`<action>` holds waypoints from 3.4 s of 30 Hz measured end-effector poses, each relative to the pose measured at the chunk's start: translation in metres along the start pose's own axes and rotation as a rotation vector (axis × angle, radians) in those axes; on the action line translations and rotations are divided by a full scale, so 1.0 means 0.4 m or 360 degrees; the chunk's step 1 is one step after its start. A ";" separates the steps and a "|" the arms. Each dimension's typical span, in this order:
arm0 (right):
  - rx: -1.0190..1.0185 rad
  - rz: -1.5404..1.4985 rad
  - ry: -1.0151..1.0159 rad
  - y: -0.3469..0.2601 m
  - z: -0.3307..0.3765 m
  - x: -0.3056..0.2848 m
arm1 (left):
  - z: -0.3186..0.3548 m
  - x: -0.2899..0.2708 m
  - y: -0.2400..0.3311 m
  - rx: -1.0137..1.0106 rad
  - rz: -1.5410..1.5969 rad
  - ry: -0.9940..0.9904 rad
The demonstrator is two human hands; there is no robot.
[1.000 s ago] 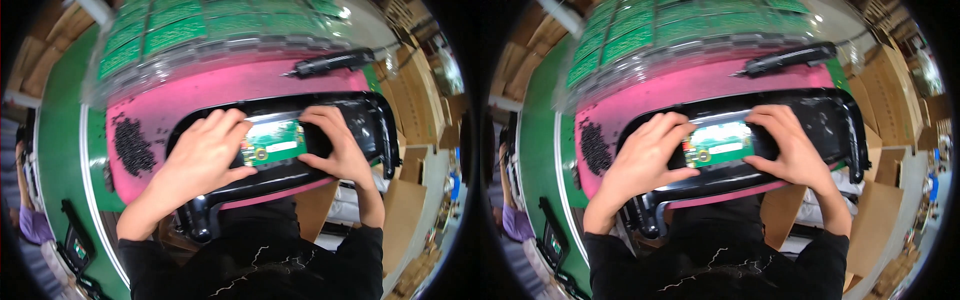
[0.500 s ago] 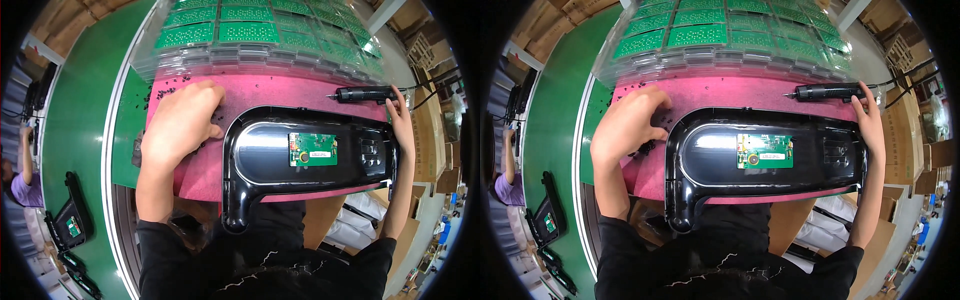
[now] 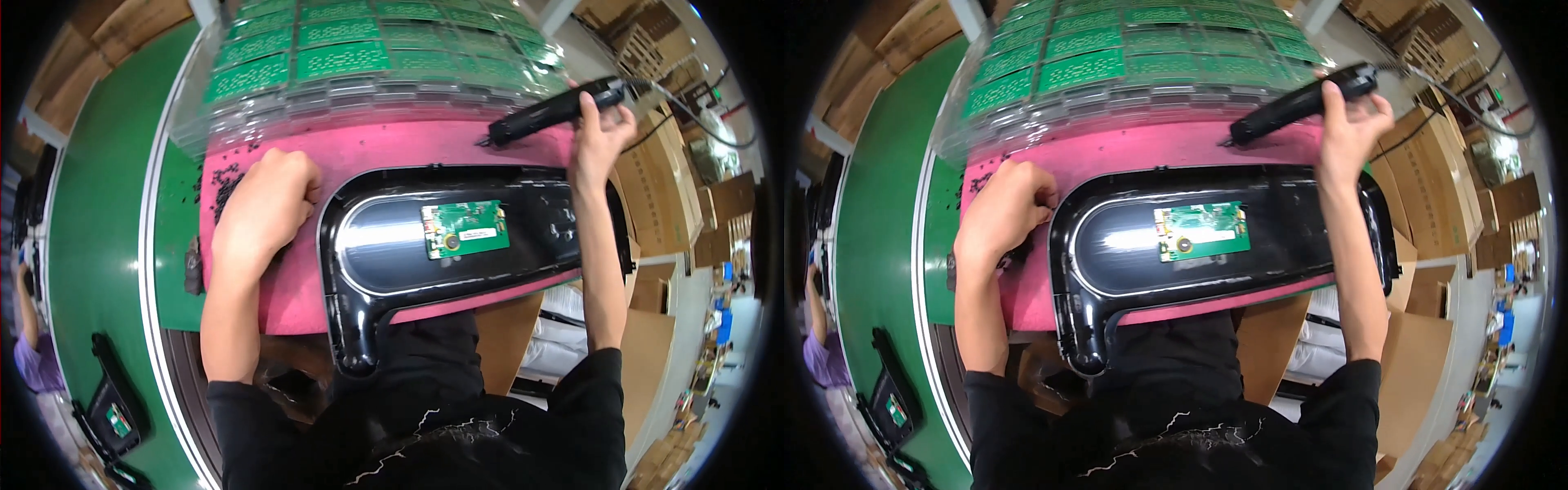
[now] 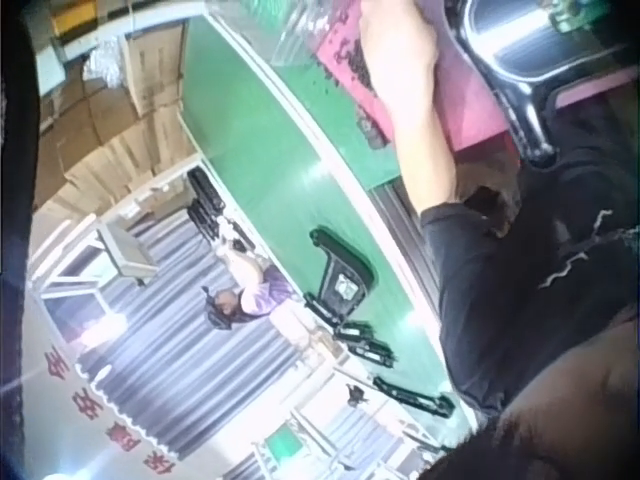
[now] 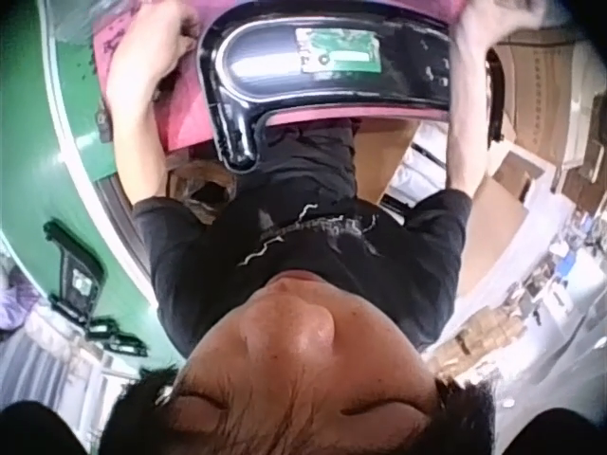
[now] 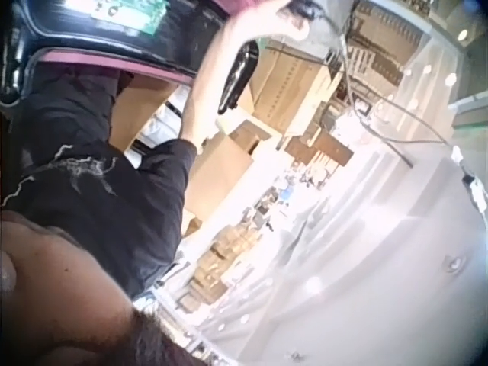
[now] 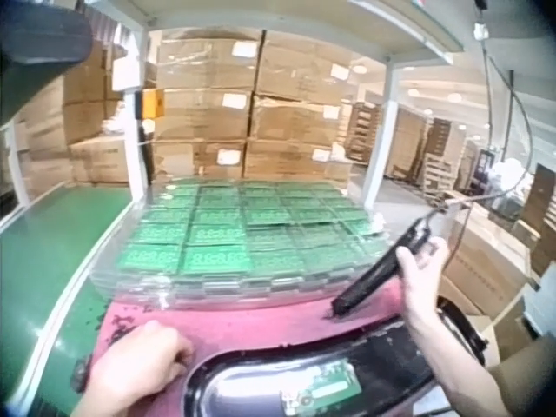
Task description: Unpack plastic electronic housings from a box and install circuit boards into them using an electric screwdriver.
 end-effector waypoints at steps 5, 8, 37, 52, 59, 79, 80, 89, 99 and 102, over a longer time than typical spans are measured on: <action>0.0946 -0.0430 -0.0375 0.015 0.032 0.080 | -0.019 0.001 -0.026 -0.0093 0.0094 -0.0084; 0.0859 -0.0658 -0.0260 -0.003 0.029 0.087 | -0.019 -0.001 -0.018 -0.0070 0.0141 -0.0161; 0.0213 -0.1325 -0.1013 -0.352 0.205 0.135 | -0.015 0.045 0.195 0.0867 0.1205 0.0039; 0.0256 -0.1336 -0.1123 -0.306 0.201 0.136 | -0.020 0.044 0.223 0.1055 0.0832 0.0425; 0.0152 -0.0969 -0.1173 -0.271 0.167 0.092 | -0.016 0.027 0.202 0.0838 0.0590 0.0758; 0.0414 -0.0244 -0.0829 -0.179 0.160 0.070 | -0.026 0.117 0.216 0.0937 0.0622 -0.0009; 0.0422 -0.0243 -0.0830 -0.176 0.159 0.072 | -0.027 0.119 0.215 0.0931 0.0627 -0.0013; 0.0392 -0.0413 -0.0938 -0.144 0.175 0.082 | -0.028 0.122 0.222 0.0611 0.0579 -0.0330; 0.0231 -0.1252 -0.1209 -0.244 0.180 0.074 | -0.021 0.114 0.218 0.0757 0.0705 -0.0039; 0.0347 -0.1093 -0.1223 -0.335 0.183 0.108 | -0.026 0.095 0.224 0.0781 0.0964 0.0003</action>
Point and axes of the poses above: each hand's wrist, its own z-axis away from the middle knuckle, its own x-axis out of the palm, y = z × x, the point moved 3 cm from there along -z, towards the middle knuckle, and after that the axes turned 3 degrees about x, right-handed, at the moved point
